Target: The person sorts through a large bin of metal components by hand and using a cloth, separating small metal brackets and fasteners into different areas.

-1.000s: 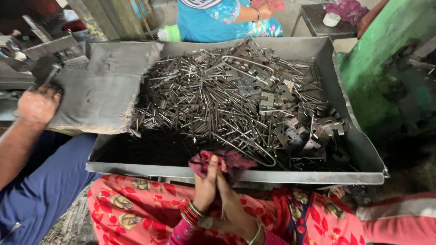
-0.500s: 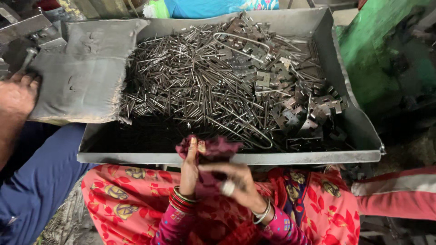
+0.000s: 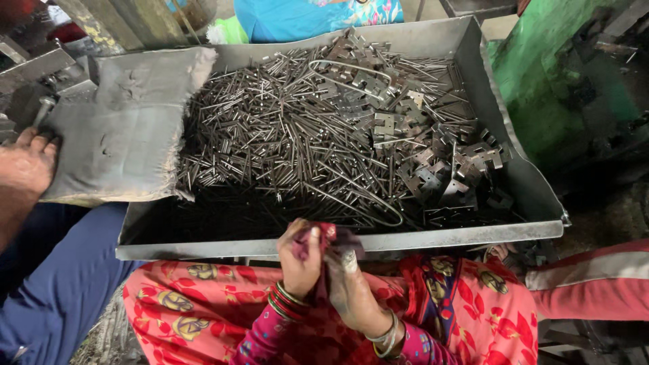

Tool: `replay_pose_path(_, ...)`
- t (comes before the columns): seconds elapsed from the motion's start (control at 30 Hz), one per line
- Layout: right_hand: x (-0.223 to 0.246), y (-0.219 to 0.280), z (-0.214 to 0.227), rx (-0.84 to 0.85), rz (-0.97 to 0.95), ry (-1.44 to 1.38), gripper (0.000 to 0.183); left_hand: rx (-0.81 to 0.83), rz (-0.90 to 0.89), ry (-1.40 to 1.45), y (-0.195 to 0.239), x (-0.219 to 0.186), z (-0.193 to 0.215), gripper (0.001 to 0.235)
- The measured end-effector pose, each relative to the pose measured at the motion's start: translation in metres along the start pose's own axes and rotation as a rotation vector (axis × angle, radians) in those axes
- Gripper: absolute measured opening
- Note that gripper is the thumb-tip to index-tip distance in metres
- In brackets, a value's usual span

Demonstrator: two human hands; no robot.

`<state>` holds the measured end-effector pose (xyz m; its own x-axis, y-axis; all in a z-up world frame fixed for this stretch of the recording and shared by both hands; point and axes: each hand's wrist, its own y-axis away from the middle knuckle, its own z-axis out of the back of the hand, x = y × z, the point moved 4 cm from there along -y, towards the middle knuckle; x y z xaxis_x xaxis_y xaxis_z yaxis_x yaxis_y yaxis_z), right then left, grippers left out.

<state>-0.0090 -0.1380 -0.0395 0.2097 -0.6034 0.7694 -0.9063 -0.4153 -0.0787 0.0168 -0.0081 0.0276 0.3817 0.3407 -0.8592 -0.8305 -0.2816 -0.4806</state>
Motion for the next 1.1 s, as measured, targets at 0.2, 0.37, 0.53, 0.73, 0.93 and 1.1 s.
replay_pose_path(0.2,-0.020,0.000,0.005,-0.006,-0.184,-0.086,0.075,-0.288,0.315,0.609,0.015,0.104,0.008,0.021)
replay_pose_path(0.37,0.056,-0.017,-0.039,0.254,-0.049,-0.007,0.111,-0.535,0.327,0.868,-0.026,0.163,0.050,0.033)
replay_pose_path(0.53,0.113,-0.037,-0.047,0.100,0.034,-0.213,0.112,-0.336,0.331,1.005,-0.013,0.053,0.029,0.035)
replay_pose_path(0.73,0.076,-0.016,-0.045,0.067,0.389,0.548,0.114,-0.047,0.505,0.869,0.004,-0.028,-0.050,0.039)
replay_pose_path(0.93,0.071,0.009,-0.051,0.318,0.394,0.660,0.094,-0.076,0.306,0.553,0.003,0.020,-0.040,0.034)
replay_pose_path(1.1,0.084,-0.005,-0.050,0.409,0.228,0.373,0.082,-0.157,0.352,0.482,-0.001,0.054,-0.020,0.033)
